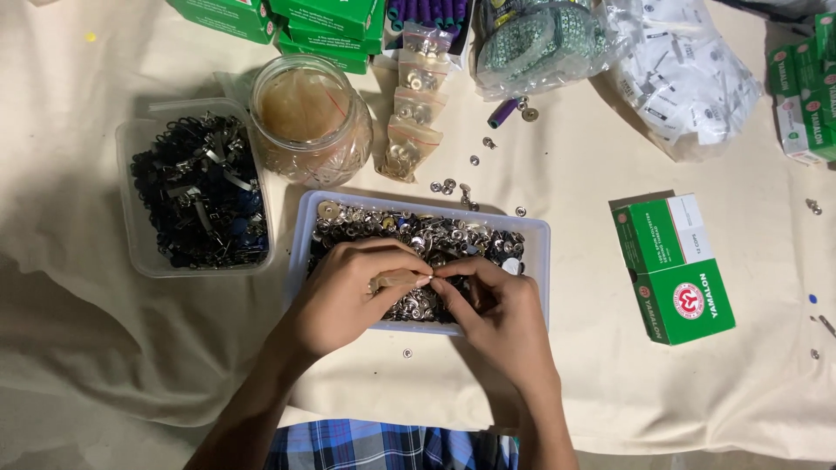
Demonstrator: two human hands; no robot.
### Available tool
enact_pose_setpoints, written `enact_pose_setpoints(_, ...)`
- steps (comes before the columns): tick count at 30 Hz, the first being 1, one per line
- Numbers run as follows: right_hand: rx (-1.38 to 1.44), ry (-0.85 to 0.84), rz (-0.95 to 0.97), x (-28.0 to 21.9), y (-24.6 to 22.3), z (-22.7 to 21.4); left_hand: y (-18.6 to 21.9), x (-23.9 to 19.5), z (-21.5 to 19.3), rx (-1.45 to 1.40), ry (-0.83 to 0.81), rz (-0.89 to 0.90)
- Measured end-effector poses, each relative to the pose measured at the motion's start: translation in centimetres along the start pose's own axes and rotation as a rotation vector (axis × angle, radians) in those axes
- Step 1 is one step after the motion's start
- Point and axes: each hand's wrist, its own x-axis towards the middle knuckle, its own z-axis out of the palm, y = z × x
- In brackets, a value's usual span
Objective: The person sorts metal buttons from a plastic tray into small clear plastic bags. They pick up buttons with their right hand and place them into a bag held open by their left hand on a table covered with a white cloth.
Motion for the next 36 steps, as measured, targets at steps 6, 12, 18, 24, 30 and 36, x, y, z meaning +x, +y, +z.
enact_pose_setpoints(6, 0.015, 0.031, -0.005, -0.2, 0.1, 0.1, 0.0, -0.3, 0.1, -0.032, 0.033, 0.004)
enact_pose_setpoints(12, 0.002, 0.062, -0.062, -0.3, -0.1, 0.1, 0.3, -0.3, 0.1, -0.128, 0.029, -0.083)
enact_pose_setpoints(18, 0.077, 0.166, -0.018, -0.5, 0.5, 0.3, 1.1, -0.1, -0.2, 0.01, -0.051, -0.096)
enact_pose_setpoints(24, 0.117, 0.277, -0.051, -0.9, 0.4, 0.1, 0.4, -0.5, -0.1, -0.063, -0.053, -0.086)
enact_pose_setpoints(30, 0.091, 0.386, -0.203, -2.0, -1.4, 0.0, 0.3, -0.6, -0.2, -0.114, 0.028, -0.013)
enact_pose_setpoints(36, -0.142, 0.139, -0.265, -0.9, -2.9, -0.1, 0.3, -0.6, -0.4, -0.093, 0.042, -0.017)
